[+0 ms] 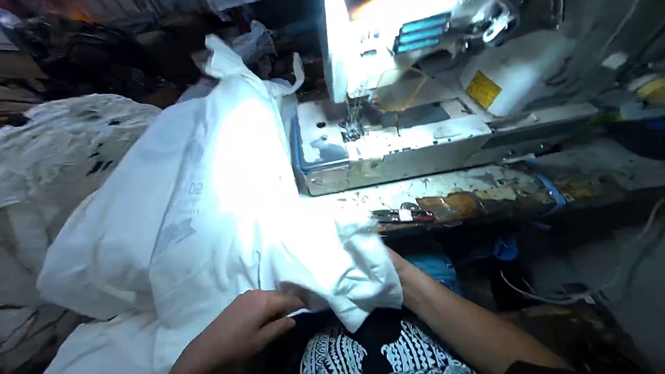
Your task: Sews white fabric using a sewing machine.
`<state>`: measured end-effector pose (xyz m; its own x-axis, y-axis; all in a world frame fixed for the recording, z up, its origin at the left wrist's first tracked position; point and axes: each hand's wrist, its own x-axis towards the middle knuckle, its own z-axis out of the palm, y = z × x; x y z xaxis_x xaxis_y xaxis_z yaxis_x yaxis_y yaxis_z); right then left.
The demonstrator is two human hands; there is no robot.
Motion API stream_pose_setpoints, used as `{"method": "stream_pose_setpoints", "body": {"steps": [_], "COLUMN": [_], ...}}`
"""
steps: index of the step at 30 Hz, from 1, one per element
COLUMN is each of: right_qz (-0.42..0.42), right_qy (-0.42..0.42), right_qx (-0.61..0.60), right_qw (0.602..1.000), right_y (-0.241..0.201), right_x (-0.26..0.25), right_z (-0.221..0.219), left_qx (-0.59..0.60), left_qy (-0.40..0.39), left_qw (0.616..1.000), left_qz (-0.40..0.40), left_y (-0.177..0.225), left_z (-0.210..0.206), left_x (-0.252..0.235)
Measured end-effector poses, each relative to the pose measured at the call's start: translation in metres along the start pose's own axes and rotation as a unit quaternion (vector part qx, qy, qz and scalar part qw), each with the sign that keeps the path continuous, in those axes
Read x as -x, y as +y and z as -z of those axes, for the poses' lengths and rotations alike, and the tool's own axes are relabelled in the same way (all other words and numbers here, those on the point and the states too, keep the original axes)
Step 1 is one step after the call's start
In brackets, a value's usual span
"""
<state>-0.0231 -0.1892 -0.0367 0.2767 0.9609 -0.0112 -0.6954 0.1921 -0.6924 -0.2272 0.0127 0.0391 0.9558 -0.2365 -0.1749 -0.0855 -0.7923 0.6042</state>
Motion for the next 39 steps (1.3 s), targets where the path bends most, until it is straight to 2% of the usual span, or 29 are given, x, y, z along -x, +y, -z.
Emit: {"method": "stream_pose_setpoints", "body": {"steps": [3, 5, 7, 10, 13, 15, 18, 21, 23, 25, 27, 31, 35, 37, 39], "right_qz": [-0.070, -0.060, -0.038, 0.000, 0.052, 0.087, 0.159, 0.190, 0.184, 0.164, 0.153, 0.191, 0.235, 0.269, 0.305], "right_qy": [0.072, 0.076, 0.047, 0.021, 0.045, 0.069, 0.132, 0.160, 0.159, 0.148, 0.144, 0.150, 0.138, 0.158, 0.176], "right_qx": [0.065, 0.089, 0.085, 0.081, 0.175, 0.232, 0.286, 0.285, 0.236, 0.169, 0.122, 0.111, 0.194, 0.263, 0.376], "right_qw": [0.993, 0.991, 0.995, 0.997, 0.982, 0.966, 0.935, 0.926, 0.941, 0.961, 0.970, 0.964, 0.942, 0.913, 0.857], "right_y": [-0.023, -0.030, -0.034, -0.039, -0.046, -0.051, -0.055, -0.056, -0.055, -0.052, -0.049, -0.045, -0.038, -0.034, -0.031], "right_x": [0.009, 0.018, 0.027, 0.048, 0.076, 0.090, 0.097, 0.092, 0.088, 0.085, 0.079, 0.067, 0.067, 0.069, 0.072], "right_z": [-0.032, -0.030, -0.020, -0.007, 0.002, 0.006, 0.012, 0.018, 0.018, 0.015, 0.011, 0.000, -0.007, -0.008, -0.006], "left_qx": [-0.016, -0.023, -0.041, -0.053, -0.024, 0.017, 0.009, 0.114, 0.225, 0.341, 0.385, 0.345, 0.218, 0.148, 0.100], "left_qy": [0.166, 0.288, 0.361, 0.330, 0.291, 0.281, 0.278, 0.327, 0.347, 0.327, 0.308, 0.367, 0.388, 0.396, 0.408], "left_qw": [0.986, 0.957, 0.932, 0.942, 0.953, 0.956, 0.959, 0.936, 0.908, 0.880, 0.870, 0.864, 0.895, 0.905, 0.905], "left_qz": [-0.021, -0.006, 0.012, -0.027, -0.080, -0.077, -0.056, -0.062, -0.066, -0.043, -0.010, 0.010, -0.019, -0.041, -0.063], "left_y": [0.012, 0.023, 0.026, 0.031, 0.047, 0.054, 0.060, 0.063, 0.071, 0.086, 0.094, 0.095, 0.093, 0.089, 0.085], "left_z": [-0.007, 0.003, 0.011, 0.006, -0.005, -0.005, 0.001, 0.002, -0.003, -0.019, -0.040, -0.049, -0.046, -0.049, -0.052], "left_x": [-0.007, -0.029, -0.061, -0.106, -0.133, -0.143, -0.155, -0.158, -0.145, -0.131, -0.125, -0.131, -0.133, -0.135, -0.136]}}
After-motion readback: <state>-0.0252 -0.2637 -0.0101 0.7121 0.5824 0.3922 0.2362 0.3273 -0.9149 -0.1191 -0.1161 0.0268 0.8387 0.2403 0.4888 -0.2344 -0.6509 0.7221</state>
